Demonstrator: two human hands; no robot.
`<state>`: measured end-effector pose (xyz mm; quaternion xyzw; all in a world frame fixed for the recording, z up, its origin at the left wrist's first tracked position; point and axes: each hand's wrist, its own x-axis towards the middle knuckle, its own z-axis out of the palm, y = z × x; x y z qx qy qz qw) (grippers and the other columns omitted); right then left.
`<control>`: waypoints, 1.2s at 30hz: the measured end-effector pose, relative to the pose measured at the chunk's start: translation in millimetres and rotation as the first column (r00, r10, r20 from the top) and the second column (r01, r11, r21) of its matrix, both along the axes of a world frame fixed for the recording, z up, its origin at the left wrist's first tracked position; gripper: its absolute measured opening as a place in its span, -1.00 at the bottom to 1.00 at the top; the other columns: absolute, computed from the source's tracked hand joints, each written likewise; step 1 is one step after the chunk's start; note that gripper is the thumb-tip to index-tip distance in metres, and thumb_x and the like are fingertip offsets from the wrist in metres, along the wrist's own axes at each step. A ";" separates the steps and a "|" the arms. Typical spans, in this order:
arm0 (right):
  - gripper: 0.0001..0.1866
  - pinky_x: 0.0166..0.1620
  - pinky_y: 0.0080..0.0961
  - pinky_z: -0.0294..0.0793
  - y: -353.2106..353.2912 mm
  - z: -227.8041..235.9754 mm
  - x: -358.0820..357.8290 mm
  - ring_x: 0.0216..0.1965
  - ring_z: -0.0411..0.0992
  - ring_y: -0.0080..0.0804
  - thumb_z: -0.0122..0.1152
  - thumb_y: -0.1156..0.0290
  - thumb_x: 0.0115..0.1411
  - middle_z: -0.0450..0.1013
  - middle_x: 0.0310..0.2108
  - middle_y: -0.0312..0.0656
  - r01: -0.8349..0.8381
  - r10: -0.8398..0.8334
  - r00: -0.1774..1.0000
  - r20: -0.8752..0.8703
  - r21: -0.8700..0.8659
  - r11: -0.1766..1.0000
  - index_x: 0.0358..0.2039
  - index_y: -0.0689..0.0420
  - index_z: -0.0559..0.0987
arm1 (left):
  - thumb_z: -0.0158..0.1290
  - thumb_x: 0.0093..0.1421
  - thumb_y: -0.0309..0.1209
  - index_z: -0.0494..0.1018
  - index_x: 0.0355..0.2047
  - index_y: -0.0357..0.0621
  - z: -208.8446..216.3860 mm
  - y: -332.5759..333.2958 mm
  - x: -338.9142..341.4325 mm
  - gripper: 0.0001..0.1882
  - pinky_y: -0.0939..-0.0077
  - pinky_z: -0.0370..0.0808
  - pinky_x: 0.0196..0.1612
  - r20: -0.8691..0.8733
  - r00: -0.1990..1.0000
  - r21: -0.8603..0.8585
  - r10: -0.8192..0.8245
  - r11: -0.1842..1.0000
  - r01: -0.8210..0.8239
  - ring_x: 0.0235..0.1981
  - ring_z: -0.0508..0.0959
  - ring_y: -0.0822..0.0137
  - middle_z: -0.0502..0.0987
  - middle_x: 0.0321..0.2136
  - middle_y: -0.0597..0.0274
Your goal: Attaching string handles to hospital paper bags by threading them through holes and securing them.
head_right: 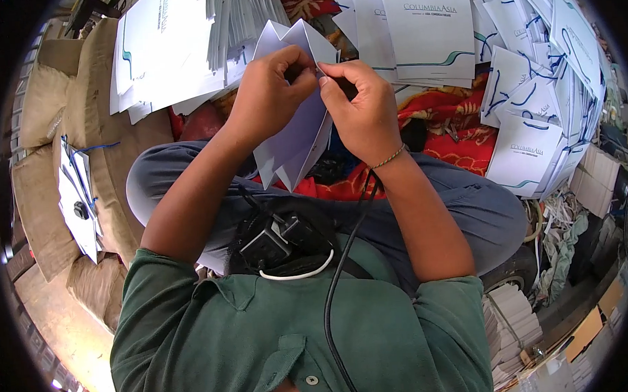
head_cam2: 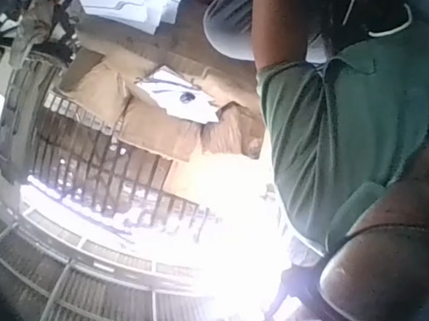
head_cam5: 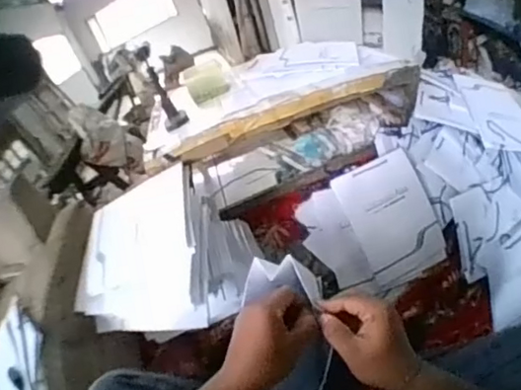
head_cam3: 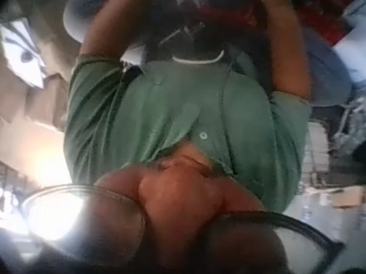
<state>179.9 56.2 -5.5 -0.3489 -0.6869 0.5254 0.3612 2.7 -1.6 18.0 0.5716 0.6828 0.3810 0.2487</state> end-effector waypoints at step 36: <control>-0.91 -0.26 -0.51 0.56 12.3 39.4 5.7 -0.36 0.56 -0.45 0.44 0.50 0.39 0.56 -0.35 -0.19 -0.011 0.032 0.998 -0.054 0.354 0.935 -0.20 0.23 0.69 | 0.16 0.55 -0.45 0.47 0.13 -0.11 29.8 -4.9 -15.5 -0.78 0.52 0.52 -0.11 0.454 0.865 0.057 -0.213 0.976 0.210 -0.16 0.59 0.50 0.63 -0.22 0.31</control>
